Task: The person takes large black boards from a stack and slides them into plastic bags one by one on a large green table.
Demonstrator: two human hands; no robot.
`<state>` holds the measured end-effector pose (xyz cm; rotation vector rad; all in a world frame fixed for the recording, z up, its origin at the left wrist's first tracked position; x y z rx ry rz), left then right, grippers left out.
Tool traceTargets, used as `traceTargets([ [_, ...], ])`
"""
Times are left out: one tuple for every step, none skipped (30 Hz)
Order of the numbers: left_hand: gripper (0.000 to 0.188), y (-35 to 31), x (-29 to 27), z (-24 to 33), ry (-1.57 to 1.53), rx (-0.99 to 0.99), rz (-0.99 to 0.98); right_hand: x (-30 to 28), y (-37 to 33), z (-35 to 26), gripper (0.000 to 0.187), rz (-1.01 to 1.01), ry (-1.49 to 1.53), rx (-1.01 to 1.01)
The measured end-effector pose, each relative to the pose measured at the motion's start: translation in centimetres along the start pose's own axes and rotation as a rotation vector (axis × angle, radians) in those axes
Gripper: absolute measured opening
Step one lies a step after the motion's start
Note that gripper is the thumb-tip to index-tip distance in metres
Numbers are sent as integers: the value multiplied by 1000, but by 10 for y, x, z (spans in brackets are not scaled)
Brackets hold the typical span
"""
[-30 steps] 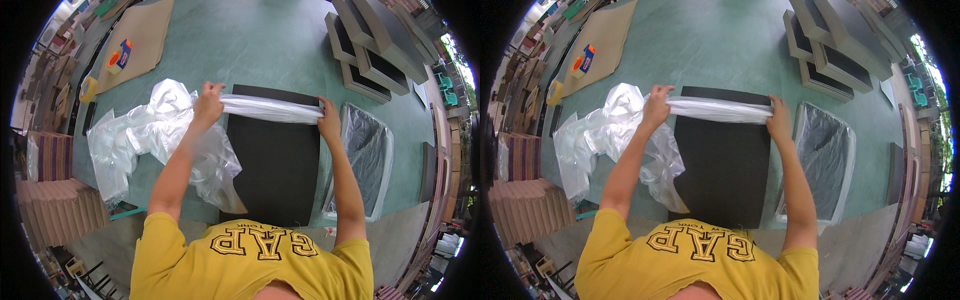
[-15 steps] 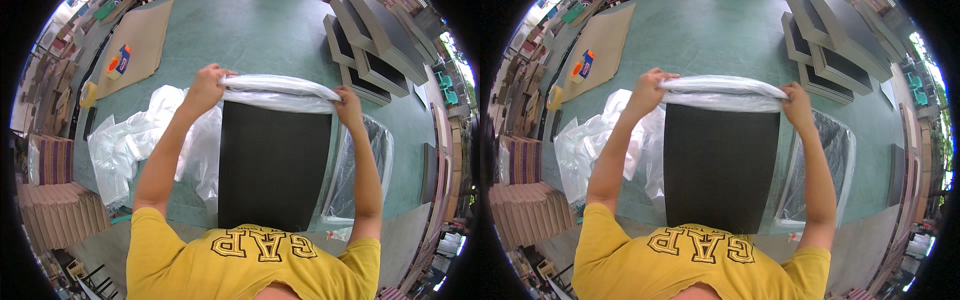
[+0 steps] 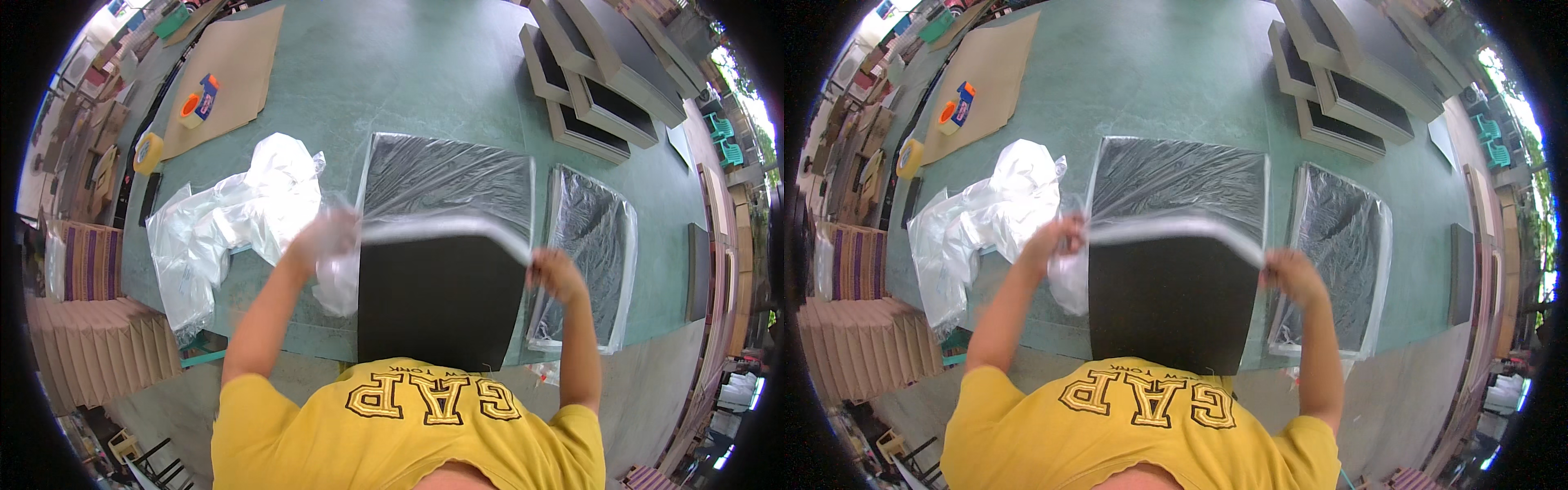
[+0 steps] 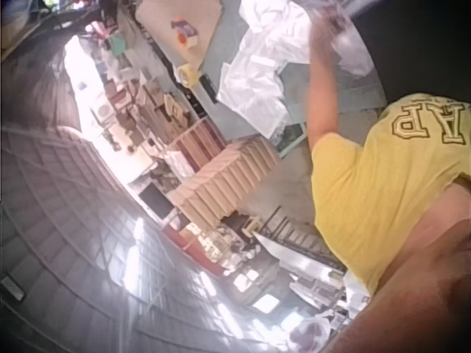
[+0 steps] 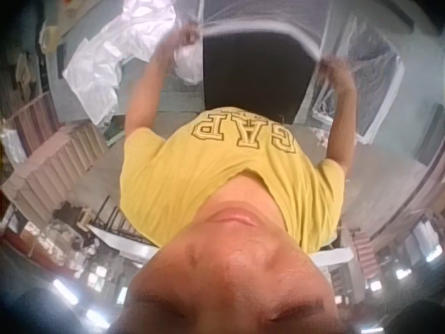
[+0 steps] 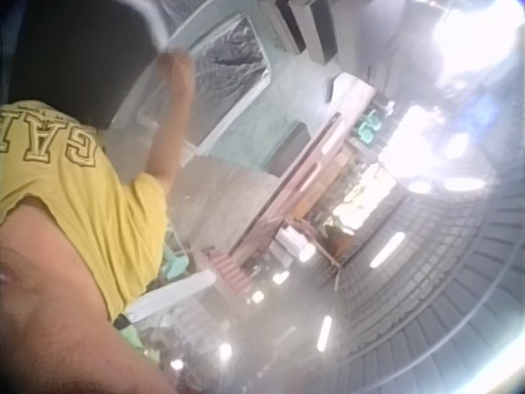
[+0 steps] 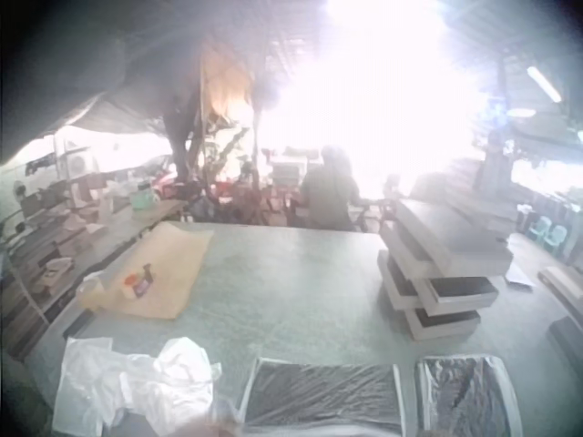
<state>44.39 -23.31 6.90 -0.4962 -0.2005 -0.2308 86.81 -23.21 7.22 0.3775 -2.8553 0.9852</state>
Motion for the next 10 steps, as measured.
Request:
traceTargets([
  [30, -16, 7, -17, -29, -249, 157, 1, -18, 22, 27, -31, -150, 118],
  [26, -37, 9, -41, -86, -296, 165, 1, -36, 41, 31, -63, -297, 238],
  [23, -55, 11, -55, -170, -389, 136, 2, -53, 54, 33, -19, -421, 268],
  [23, -69, 11, -62, -170, -424, 86, 4, -68, 64, 35, 21, -544, 298],
  [22, -79, 12, -66, -95, -403, 159, 6, -78, 68, 38, 60, -668, 327],
  [21, -85, 13, -68, -18, -381, 231, 11, -84, 67, 41, 178, -781, 115],
  [21, -88, 15, -63, 367, -78, 353, 33, -91, 54, 46, 296, -888, -105],
  [21, -84, 22, -56, 742, 241, 453, 56, -93, 44, 51, 421, -990, -325],
  [21, -78, 34, -46, 1108, 579, 541, 76, -88, 38, 66, 424, -1029, -537],
  [21, -80, 35, -45, 1114, 581, 532, 101, -79, 23, 70, 410, -1204, -628],
])
Point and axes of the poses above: each hand's wrist, its own y-axis towards the middle knuckle, its own x-axis out of the palm, z = x × y, the point moved 1 cm from there along y, towards the middle knuckle, and after that the axes turned 2 degrees about x, right-handed, at the moved point
